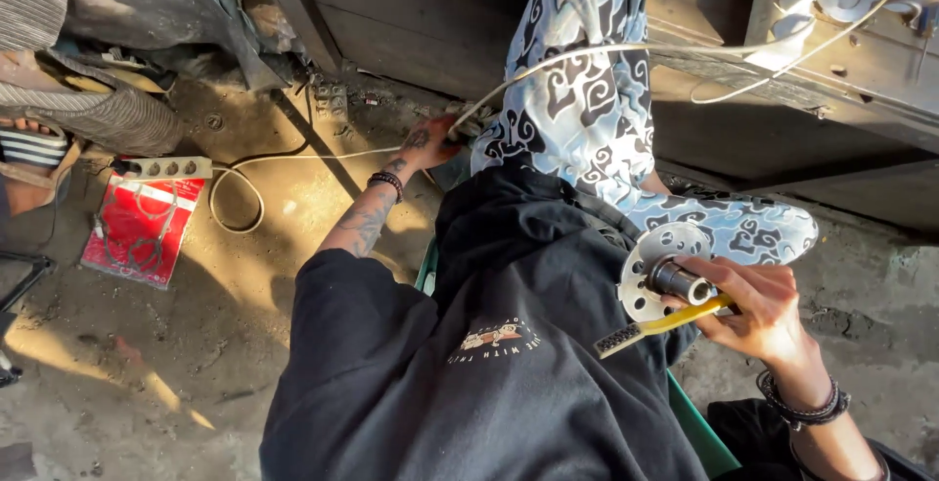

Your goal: Cleaning a motorcycle clutch component using a brush and a scraper tool to remove debris.

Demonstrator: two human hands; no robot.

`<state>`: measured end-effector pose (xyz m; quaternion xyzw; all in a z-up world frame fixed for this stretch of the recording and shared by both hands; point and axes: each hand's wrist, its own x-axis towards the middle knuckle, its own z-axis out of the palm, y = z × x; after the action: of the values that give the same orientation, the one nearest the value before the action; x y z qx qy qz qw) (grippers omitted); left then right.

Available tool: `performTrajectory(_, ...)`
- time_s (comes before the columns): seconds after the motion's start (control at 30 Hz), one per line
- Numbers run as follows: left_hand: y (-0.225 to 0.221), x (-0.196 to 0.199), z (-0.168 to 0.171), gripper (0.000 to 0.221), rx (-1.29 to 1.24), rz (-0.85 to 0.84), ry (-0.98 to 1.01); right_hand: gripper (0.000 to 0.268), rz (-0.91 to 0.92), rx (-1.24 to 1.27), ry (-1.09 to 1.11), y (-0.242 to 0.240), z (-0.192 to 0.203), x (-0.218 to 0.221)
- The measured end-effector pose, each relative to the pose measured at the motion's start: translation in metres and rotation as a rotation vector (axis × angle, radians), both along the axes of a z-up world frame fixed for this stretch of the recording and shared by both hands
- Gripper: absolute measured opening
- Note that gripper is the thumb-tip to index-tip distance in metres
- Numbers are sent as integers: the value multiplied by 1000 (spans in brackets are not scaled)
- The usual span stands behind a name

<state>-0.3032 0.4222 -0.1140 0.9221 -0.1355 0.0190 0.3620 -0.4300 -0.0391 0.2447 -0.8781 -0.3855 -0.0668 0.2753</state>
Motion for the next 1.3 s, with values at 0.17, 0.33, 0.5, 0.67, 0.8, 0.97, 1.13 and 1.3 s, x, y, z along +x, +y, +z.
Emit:
performTrajectory(0.17,23,-26,-74,49,313,159,572,44,19,4,13,-5,-3,-2)
performTrajectory(0.33,82,-22,-156,31,-123,577,228,49,-7,-35,1,-12,-5,-3)
performTrajectory(0.5,171,-10,10,31,617,495,92,51,-22,-55,4,-24,-10,-4)
performTrajectory(0.67,230,-47,163,9,640,401,-239,54,-46,-56,38,-32,-15,-3)
performTrajectory(0.8,233,-67,199,25,330,267,-278,51,-7,-63,13,-22,-11,-2)
performTrajectory(0.97,177,-74,188,21,-40,164,-198,55,-23,-83,18,-29,-14,-3)
performTrajectory(1.13,142,-75,163,11,-734,125,303,54,-53,-61,62,-30,-9,-5)
performTrajectory(1.3,158,-77,220,18,-746,-184,627,55,-63,-76,78,-33,-13,-3)
